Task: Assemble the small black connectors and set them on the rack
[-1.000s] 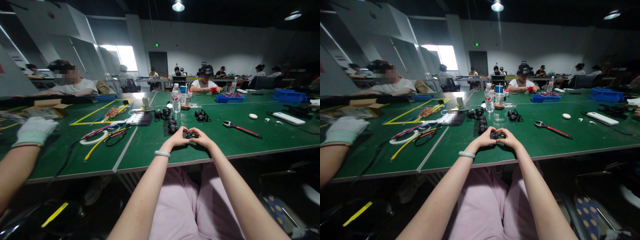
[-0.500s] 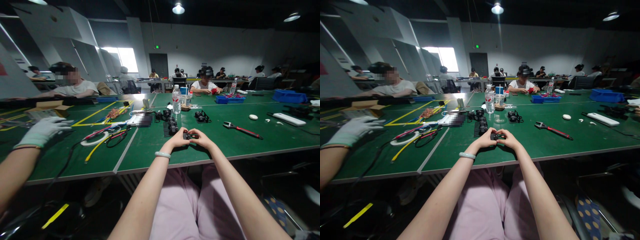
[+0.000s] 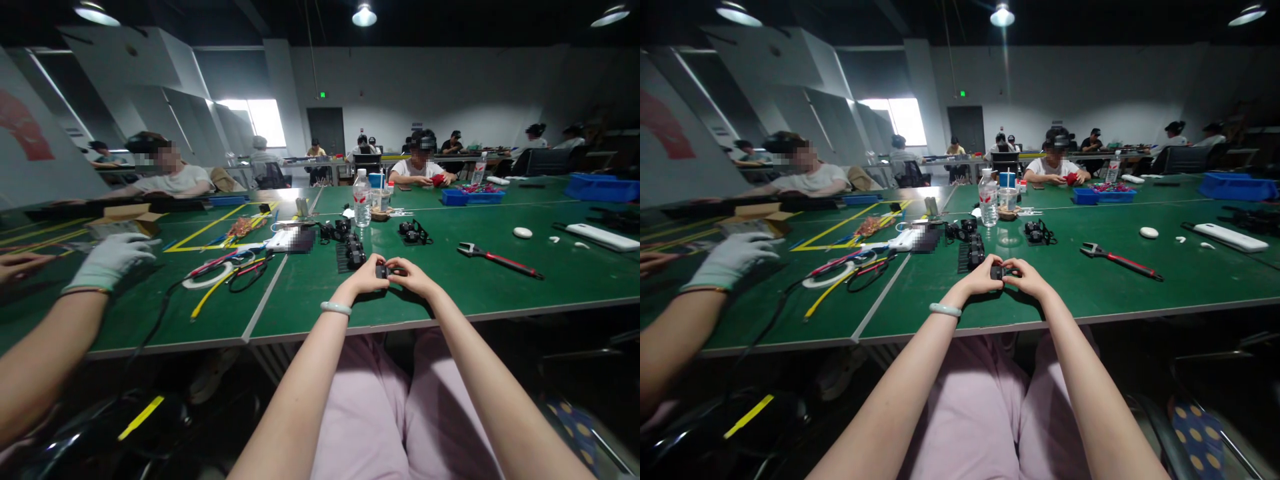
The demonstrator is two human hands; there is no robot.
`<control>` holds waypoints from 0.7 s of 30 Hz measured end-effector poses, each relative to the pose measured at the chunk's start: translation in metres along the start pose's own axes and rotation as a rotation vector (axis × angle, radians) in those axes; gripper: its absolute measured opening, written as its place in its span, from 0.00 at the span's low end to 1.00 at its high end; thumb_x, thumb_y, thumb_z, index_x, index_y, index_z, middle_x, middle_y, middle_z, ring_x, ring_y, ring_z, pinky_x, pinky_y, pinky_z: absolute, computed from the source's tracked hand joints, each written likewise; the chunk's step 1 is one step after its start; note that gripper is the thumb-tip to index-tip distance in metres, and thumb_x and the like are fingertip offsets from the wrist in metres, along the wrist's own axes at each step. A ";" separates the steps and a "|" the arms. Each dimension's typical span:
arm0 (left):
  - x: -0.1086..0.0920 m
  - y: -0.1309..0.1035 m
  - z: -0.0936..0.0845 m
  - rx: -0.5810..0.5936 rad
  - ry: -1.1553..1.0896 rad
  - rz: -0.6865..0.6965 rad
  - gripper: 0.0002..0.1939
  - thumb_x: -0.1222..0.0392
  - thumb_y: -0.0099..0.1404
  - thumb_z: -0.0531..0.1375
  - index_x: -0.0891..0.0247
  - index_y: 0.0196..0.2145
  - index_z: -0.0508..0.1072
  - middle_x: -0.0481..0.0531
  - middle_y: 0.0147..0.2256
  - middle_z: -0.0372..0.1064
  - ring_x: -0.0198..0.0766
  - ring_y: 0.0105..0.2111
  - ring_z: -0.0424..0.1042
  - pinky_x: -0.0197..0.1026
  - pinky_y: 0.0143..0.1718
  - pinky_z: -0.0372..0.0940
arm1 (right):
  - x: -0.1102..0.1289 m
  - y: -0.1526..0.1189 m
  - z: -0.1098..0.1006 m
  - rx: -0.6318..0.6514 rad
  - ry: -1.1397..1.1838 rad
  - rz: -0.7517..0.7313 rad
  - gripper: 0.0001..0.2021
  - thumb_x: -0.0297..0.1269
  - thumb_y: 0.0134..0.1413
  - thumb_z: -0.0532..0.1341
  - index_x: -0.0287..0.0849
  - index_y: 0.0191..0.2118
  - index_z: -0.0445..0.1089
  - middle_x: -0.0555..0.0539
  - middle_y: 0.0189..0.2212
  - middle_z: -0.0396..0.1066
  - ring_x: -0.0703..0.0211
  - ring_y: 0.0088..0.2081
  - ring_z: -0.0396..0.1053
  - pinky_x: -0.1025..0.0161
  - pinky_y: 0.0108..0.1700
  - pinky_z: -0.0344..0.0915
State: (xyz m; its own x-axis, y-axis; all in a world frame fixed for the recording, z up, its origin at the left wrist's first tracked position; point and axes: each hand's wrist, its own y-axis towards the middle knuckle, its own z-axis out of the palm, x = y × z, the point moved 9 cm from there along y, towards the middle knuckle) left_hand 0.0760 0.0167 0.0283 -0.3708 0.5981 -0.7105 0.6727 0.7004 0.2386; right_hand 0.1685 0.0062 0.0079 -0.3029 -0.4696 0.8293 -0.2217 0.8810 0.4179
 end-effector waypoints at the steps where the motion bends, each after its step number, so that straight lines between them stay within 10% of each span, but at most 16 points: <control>1: 0.000 0.000 0.000 0.002 0.005 0.001 0.25 0.63 0.45 0.58 0.64 0.42 0.55 0.47 0.34 0.57 0.31 0.29 0.60 0.34 0.28 0.59 | 0.000 0.000 0.000 -0.002 -0.008 -0.002 0.17 0.38 0.42 0.61 0.44 0.42 0.65 0.47 0.40 0.63 0.58 0.44 0.62 0.59 0.46 0.60; 21: 0.000 0.000 0.000 0.005 0.029 -0.021 0.25 0.64 0.45 0.58 0.64 0.42 0.55 0.48 0.35 0.58 0.32 0.31 0.61 0.35 0.30 0.60 | -0.001 0.002 -0.002 -0.020 -0.053 -0.003 0.16 0.37 0.43 0.60 0.44 0.42 0.66 0.47 0.39 0.64 0.59 0.42 0.63 0.59 0.45 0.60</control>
State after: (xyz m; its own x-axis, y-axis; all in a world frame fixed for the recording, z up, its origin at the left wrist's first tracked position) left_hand 0.0765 0.0167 0.0283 -0.4029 0.5946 -0.6958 0.6678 0.7108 0.2208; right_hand 0.1699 0.0083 0.0083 -0.3513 -0.4741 0.8074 -0.2047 0.8803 0.4279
